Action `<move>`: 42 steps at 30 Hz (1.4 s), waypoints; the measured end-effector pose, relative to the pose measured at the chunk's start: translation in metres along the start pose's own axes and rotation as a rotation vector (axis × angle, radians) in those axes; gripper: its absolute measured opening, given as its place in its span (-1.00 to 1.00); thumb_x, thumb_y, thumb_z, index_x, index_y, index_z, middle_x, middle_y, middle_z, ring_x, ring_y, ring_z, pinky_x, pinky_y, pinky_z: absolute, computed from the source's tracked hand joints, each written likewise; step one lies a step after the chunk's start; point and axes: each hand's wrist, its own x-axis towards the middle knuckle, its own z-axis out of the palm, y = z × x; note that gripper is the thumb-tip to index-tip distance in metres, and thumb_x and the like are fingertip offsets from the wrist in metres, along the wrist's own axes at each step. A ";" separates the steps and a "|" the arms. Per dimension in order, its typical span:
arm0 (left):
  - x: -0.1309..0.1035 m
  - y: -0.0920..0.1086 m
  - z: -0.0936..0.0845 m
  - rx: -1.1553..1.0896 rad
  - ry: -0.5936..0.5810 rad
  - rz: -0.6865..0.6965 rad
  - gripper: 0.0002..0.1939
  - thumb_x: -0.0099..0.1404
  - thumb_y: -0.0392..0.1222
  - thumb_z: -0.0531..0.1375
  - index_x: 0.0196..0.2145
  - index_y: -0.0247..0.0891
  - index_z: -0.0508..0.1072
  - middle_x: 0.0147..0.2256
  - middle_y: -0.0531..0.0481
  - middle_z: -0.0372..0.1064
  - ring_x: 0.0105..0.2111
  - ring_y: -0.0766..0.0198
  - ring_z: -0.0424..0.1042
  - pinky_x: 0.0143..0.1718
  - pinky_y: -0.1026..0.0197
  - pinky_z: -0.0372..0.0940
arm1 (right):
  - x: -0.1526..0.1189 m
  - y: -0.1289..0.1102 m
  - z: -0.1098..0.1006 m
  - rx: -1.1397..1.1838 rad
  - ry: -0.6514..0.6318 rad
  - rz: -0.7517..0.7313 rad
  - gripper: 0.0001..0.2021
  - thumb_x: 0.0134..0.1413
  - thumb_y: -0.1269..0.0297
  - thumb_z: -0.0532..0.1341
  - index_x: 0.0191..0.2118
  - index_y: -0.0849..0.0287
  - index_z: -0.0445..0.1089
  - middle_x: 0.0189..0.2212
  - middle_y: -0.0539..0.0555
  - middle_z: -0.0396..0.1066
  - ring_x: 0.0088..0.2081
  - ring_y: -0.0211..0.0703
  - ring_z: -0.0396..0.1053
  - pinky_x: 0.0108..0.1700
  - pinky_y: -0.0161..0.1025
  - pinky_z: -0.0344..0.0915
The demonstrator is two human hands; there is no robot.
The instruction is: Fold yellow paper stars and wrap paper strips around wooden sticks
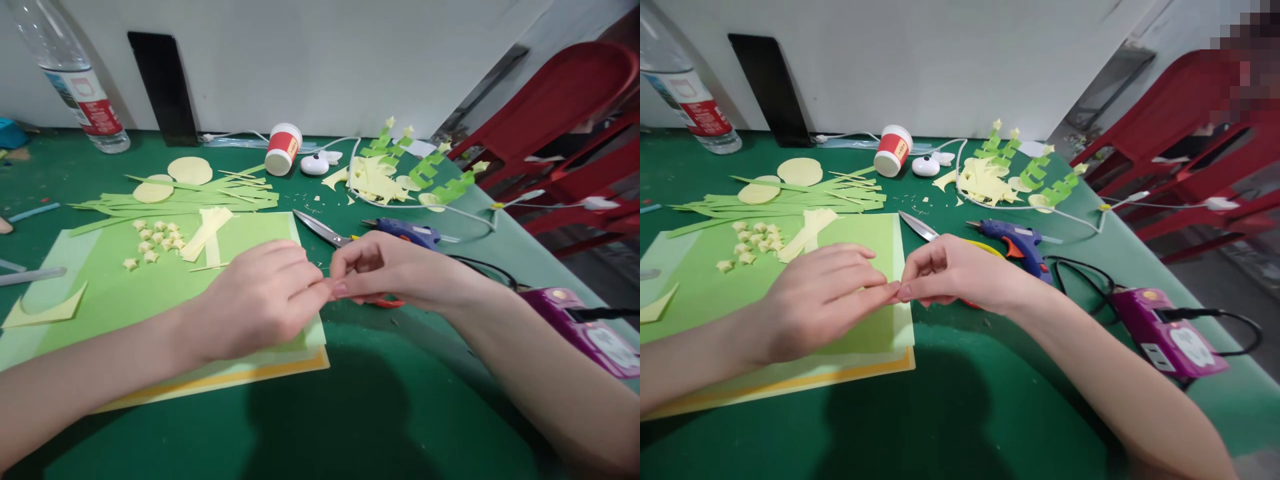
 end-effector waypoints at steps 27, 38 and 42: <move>0.015 -0.006 0.014 -0.076 -0.468 -0.294 -0.66 0.30 -0.09 -0.02 -0.51 -0.29 0.39 -0.55 0.03 0.38 -0.48 0.31 0.38 -0.20 0.15 0.29 | 0.001 0.003 -0.032 -0.772 0.965 -0.431 -0.91 -0.06 0.35 0.20 -0.48 0.23 0.42 -0.67 -0.02 0.32 -0.68 -0.36 0.18 -0.54 -0.31 0.22; -0.066 -0.029 -0.038 0.052 -0.513 -0.721 -0.75 0.27 -0.15 0.00 -0.27 -0.30 0.42 -0.28 -0.10 0.41 -0.23 0.13 0.36 -0.24 0.07 0.27 | 0.005 0.013 -0.007 -1.022 0.627 -0.581 -0.79 0.02 0.41 0.08 -0.21 0.21 0.37 -0.13 0.13 0.36 -0.09 -0.04 0.31 -0.06 -0.04 0.27; -0.078 -0.027 -0.037 0.083 -0.517 -0.722 -0.79 0.23 -0.19 0.04 -0.32 -0.30 0.45 -0.32 -0.08 0.43 -0.25 0.12 0.35 -0.20 0.03 0.20 | 0.007 0.017 0.001 -1.024 0.565 -0.569 -0.82 0.05 0.37 0.08 -0.26 0.22 0.39 -0.20 0.13 0.40 -0.11 -0.05 0.31 -0.12 -0.08 0.29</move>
